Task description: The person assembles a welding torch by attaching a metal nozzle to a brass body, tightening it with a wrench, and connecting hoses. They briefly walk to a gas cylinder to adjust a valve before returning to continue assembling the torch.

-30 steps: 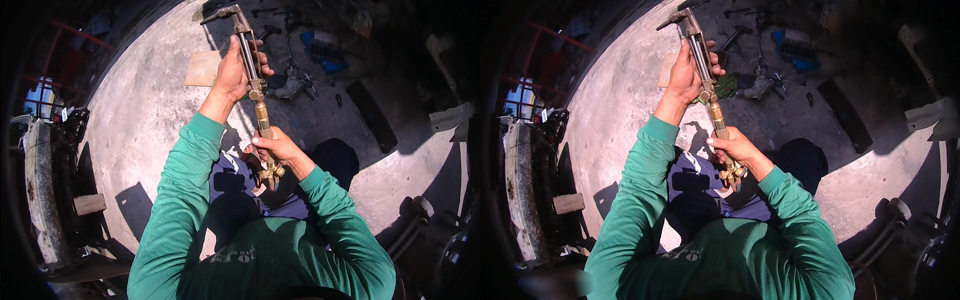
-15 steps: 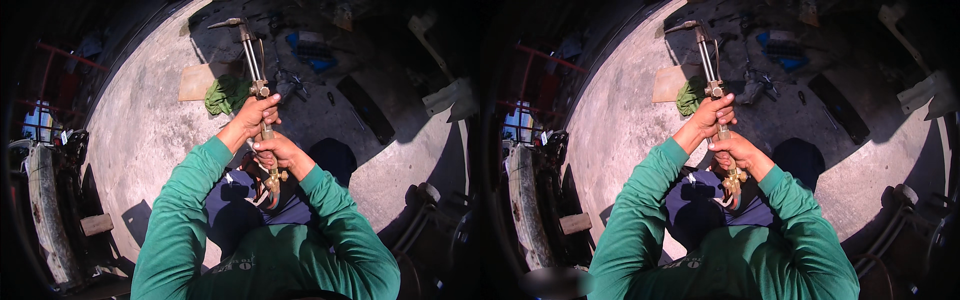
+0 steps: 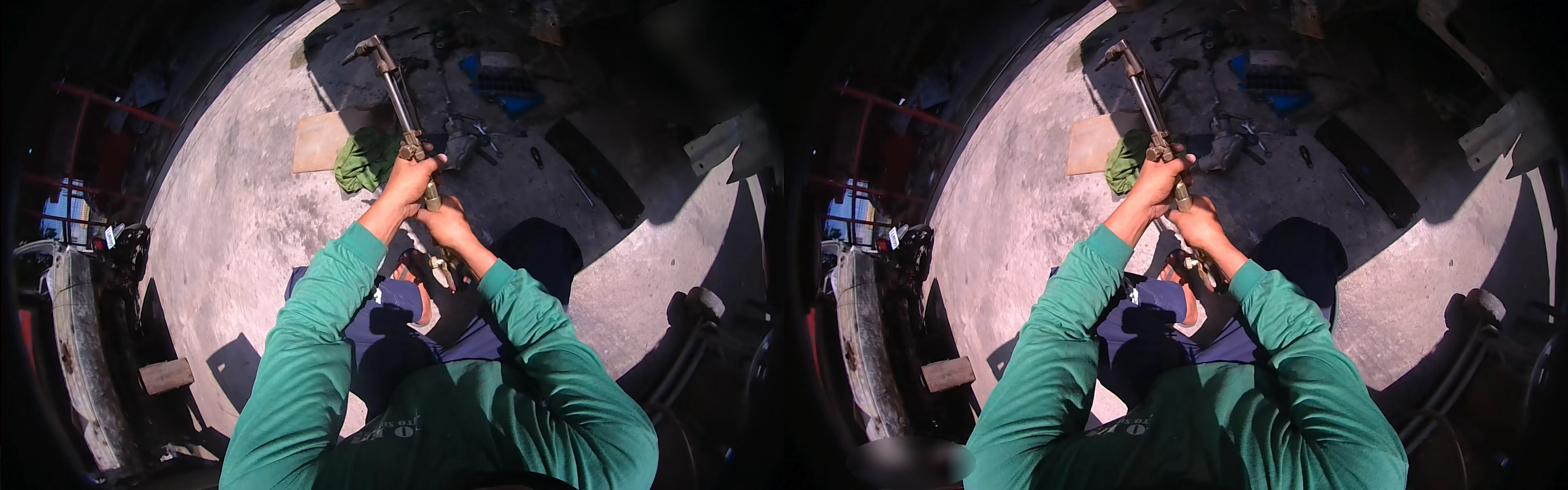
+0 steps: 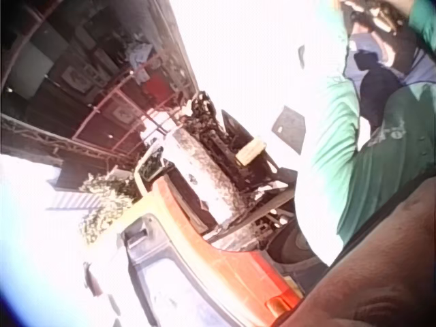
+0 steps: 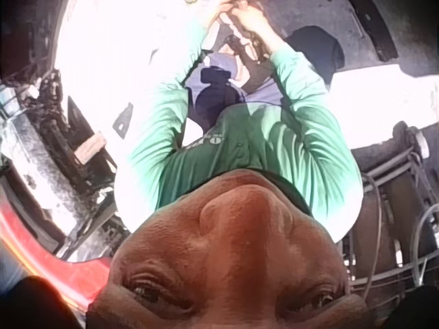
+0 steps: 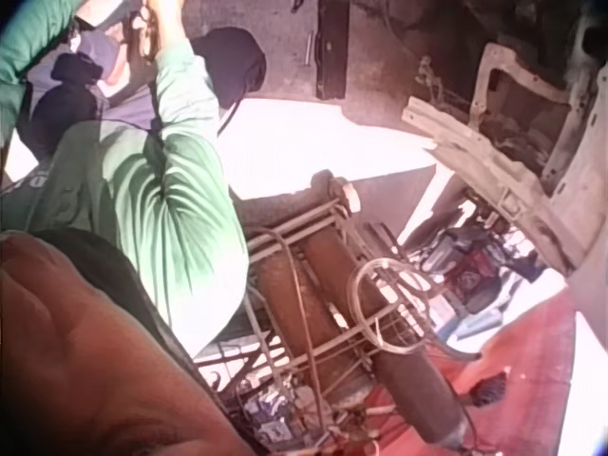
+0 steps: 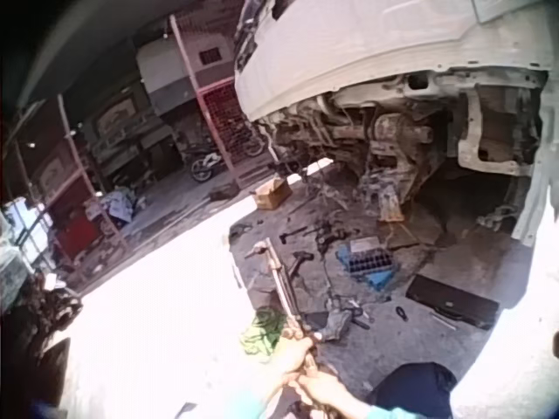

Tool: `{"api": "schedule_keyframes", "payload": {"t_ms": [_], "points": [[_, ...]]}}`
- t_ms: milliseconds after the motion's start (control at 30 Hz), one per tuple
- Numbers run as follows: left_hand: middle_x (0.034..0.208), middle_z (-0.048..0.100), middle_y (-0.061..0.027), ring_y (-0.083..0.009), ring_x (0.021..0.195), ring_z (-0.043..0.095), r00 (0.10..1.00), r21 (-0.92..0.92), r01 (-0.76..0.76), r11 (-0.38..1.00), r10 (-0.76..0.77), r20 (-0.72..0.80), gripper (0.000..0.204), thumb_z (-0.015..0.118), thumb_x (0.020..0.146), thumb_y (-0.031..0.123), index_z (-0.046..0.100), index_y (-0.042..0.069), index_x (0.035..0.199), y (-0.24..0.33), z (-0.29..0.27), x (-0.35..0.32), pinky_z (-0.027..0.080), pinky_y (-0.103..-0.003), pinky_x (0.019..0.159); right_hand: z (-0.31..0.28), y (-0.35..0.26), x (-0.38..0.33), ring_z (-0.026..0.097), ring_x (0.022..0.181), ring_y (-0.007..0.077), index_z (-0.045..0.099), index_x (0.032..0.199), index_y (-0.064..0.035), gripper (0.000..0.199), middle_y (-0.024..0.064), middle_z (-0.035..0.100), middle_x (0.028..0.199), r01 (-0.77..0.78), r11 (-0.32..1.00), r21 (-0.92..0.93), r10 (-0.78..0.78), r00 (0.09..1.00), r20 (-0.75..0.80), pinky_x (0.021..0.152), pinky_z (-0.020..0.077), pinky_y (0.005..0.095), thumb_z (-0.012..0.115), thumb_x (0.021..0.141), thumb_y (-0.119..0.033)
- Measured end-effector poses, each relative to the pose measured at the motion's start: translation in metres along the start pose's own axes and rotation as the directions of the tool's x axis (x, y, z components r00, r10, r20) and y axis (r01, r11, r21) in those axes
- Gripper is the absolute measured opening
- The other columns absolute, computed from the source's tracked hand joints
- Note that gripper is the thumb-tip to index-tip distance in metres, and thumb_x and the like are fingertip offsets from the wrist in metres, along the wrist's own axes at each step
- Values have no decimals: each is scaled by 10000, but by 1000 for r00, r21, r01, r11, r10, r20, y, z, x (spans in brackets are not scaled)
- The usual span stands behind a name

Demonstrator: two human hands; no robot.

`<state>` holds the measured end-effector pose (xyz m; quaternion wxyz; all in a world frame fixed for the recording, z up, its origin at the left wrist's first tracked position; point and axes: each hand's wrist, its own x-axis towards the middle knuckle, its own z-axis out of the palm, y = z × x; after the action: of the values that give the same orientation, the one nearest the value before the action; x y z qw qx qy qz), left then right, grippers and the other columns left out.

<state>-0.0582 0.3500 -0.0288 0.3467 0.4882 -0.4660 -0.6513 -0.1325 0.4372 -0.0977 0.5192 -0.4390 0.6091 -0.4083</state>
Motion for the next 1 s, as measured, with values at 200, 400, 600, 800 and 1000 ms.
{"api": "schedule_keyframes", "payload": {"t_ms": [200, 400, 600, 800, 1000], "points": [[728, 548, -10, -171, 705, 613, 763, -368, 218, 904, 78, 641, 333, 686, 951, 100, 558, 68, 1257, 29, -18, -21, 582, -401, 769, -37, -36, -35, 426, 395, 90, 466, 804, -110, 270, -14, 444, 544, -469, 614, 635, -179, 700, 691, 379, 380, 261, 712, 912, -139], [577, 455, 36, -120, 467, 476, 981, -155, 81, 984, -52, 187, 237, 693, 978, 186, 496, 126, 861, 20, 3, -15, 538, -352, 616, -10, -27, -25, 531, 496, 142, 574, 802, -37, 224, 26, 549, 620, -106, 885, 453, -25, 961, 274, 478, 451, 316, 707, 907, -184], [805, 582, -40, -144, 666, 588, 966, -187, -26, 982, 73, 249, 220, 738, 926, 86, 564, 88, 1062, 31, 3, -15, 555, -350, 679, -20, -27, -22, 592, 587, 163, 596, 866, -2, 267, 39, 604, 700, -30, 956, 292, -17, 987, 157, 562, 478, 328, 739, 885, -227], [628, 438, 30, -114, 545, 506, 760, -413, 205, 888, 121, 638, 179, 692, 976, 184, 516, 188, 943, 34, -13, -10, 496, -335, 627, -31, -35, -35, 501, 425, 115, 532, 773, -57, 256, 7, 495, 555, -233, 736, 635, -205, 818, 537, 386, 431, 297, 715, 915, -165], [563, 437, 41, -105, 450, 441, 998, 3, -62, 998, 62, -29, 253, 702, 964, 160, 490, 136, 828, 36, 21, -12, 470, -344, 517, 7, -18, -13, 514, 456, 117, 566, 861, -21, 223, 21, 549, 618, 296, 902, 314, -281, 955, -91, 416, 422, 294, 732, 902, -165]]}}
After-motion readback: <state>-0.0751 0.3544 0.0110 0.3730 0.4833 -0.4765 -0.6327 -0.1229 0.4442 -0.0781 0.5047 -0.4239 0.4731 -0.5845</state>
